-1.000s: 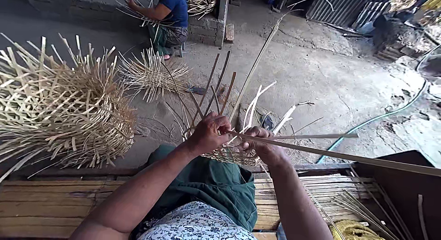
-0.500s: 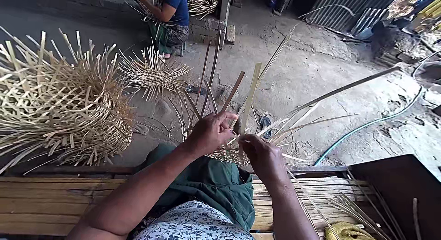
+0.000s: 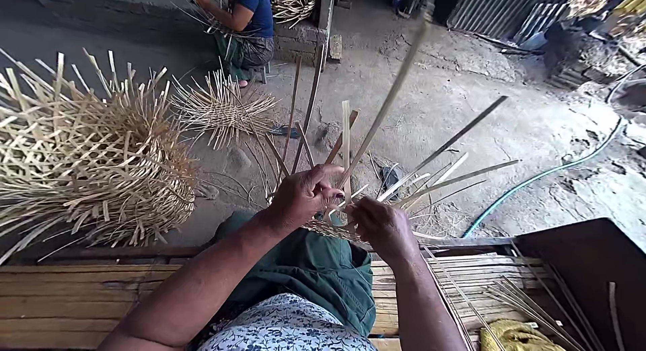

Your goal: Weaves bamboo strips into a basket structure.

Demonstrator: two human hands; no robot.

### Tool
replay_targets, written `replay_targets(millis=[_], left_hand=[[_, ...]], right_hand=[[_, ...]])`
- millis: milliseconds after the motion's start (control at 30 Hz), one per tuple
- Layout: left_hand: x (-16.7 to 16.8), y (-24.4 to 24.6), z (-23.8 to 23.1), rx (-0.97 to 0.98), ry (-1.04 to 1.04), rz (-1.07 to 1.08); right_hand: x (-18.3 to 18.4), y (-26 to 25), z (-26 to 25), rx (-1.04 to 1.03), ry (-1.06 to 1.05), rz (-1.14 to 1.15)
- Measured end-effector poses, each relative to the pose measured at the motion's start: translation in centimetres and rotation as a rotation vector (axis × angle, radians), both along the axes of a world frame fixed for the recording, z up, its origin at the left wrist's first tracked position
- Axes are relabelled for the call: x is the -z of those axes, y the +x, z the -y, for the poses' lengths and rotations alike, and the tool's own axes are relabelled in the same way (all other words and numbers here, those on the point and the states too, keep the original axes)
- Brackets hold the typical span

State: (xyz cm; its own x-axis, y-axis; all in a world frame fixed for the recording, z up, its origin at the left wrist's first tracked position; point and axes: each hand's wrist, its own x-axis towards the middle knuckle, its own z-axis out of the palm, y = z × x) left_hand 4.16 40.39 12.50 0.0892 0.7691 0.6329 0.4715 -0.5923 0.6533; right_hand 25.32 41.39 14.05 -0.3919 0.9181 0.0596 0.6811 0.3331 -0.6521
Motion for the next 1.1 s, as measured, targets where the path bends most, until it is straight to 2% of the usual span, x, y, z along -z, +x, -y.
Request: replay_targets(millis=[67,100,200,267,367,500,567,667,767,833,967,1100], left_hand=[[-0.5,0.7,0.0,-0.021,0.248,-0.256],[-0.8,0.9,0.0,0.024,0.303,-0.384],[-1.2,0.3,-1.2,0.095,0.28,-0.711],[-1.8,-1.2,-2.4,0.064,0.198,-0.815],[-2.8,-3.0,-2.6,-0.036,0.166,-0.733],[-3.5,-2.1,-0.2,-0.097,0.179,-0.56],[-2.8,-1.7,0.9,-0.087,0.144,-0.497],[-1.2,-2.3,1.7,-0.048,0.095,-0.461],[-0.2,-2.8,1.8,0.024,0.046,-0.456],[-0.1,-3.0,1.7,0.046,0.024,-0.455],[-0.1,-3.2,1.3,0.07,0.002,-0.431],[0.1,-2.7,1.4,0.067,-0.016,-0.412]], right_hand=[[0.2,-0.1,0.0,-0.018,0.056,-0.021],[0.5,-0.2,0.1,-0.023,0.104,-0.059],[2.2,-0.2,0.0,-0.004,0.221,-0.249],[3.1,0.2,-0.1,0.014,0.268,-0.353],[3.5,0.5,0.1,0.066,0.284,-0.42],[3.5,0.0,0.1,0.087,0.238,-0.645],[3.1,-0.3,0.2,0.125,0.187,-0.662],[2.5,-0.2,0.0,0.137,-0.06,-0.63],[2.0,-0.2,-0.3,-0.01,-0.284,-0.622],[1.7,-0.3,-0.7,-0.095,-0.361,-0.621],[1.8,-0.8,-1.3,-0.167,-0.43,-0.622],[2.6,-1.9,-0.9,-0.06,-0.351,-0.658]])
